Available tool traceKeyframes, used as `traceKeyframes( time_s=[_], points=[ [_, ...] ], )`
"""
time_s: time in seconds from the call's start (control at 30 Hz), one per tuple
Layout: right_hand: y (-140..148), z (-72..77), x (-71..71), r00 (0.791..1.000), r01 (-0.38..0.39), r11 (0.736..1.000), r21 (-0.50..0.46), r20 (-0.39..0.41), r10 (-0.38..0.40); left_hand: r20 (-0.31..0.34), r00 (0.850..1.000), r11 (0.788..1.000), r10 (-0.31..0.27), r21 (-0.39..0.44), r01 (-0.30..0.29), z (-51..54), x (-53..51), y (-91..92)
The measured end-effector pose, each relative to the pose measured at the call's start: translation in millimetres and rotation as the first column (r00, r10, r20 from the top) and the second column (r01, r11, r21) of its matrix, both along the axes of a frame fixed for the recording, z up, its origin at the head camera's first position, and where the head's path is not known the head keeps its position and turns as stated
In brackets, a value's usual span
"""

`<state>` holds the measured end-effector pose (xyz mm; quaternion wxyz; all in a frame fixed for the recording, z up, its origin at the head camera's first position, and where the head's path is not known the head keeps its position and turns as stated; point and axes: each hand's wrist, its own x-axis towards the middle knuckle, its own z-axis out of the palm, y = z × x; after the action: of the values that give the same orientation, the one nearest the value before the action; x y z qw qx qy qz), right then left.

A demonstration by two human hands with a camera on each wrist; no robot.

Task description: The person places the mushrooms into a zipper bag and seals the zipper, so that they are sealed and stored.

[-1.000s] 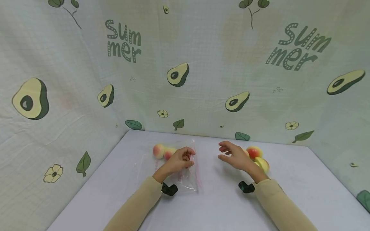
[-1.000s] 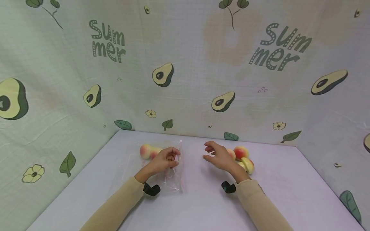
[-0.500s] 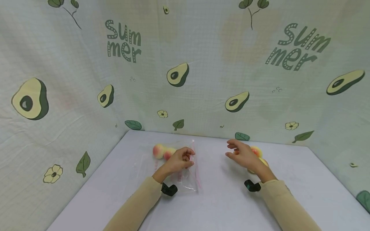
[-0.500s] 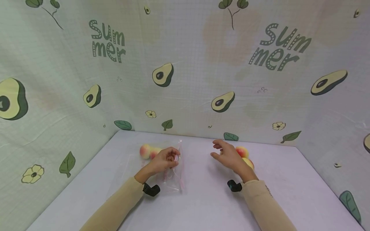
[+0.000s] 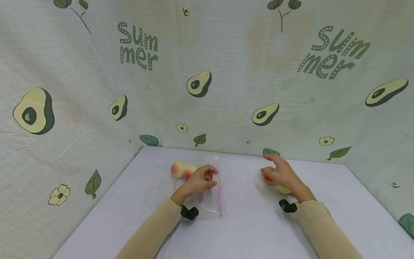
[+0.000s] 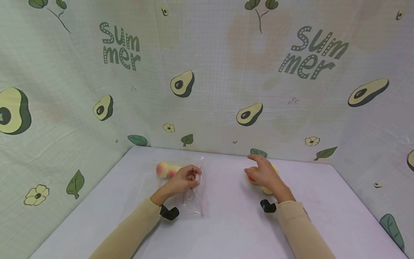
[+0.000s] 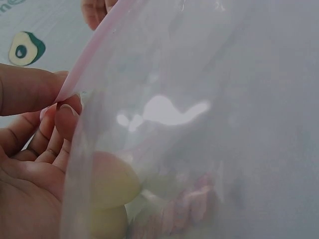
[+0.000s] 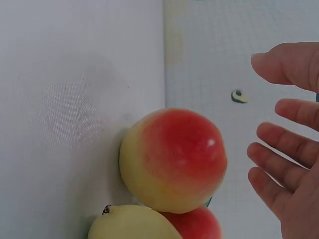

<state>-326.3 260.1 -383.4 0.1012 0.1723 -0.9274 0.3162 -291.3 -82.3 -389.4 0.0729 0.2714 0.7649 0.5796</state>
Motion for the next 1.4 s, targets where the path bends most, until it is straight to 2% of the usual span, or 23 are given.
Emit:
traceKeyframes(
  time_s=[0.17,0.53,0.57,0.8,1.0,1.4],
  points=[
    [8.8,-4.0,-2.5,0.999,0.030,1.000,-0.002,0.042,-0.030,0.002,1.000,1.000,-0.005,0.001,0.005,0.5,0.6,0.1],
    [20.3,-6.8,-0.3,0.996,0.055,0.998,0.022,0.066,-0.056,0.012,1.000,1.000,-0.003,-0.013,0.004,0.3,0.9,0.5],
    [21.2,-7.5,-0.2,0.996,0.059,0.998,0.022,0.068,-0.060,0.013,1.000,1.000,-0.006,-0.013,0.006,-0.4,0.2,0.6],
    [26.4,-12.4,-3.6,0.994,0.077,0.996,0.050,0.076,-0.080,0.009,1.000,1.000,0.021,-0.019,-0.020,-25.9,-18.4,0.5],
    [28.5,-10.9,-4.0,0.992,0.099,0.994,0.054,0.071,-0.102,-0.007,1.000,1.000,0.023,-0.015,-0.023,-26.8,-20.4,0.1],
    [30.6,-14.8,-9.5,0.994,0.074,0.995,0.065,0.075,-0.078,-0.006,1.000,1.000,0.014,-0.013,-0.014,-27.6,-21.8,-0.9]
  ],
)
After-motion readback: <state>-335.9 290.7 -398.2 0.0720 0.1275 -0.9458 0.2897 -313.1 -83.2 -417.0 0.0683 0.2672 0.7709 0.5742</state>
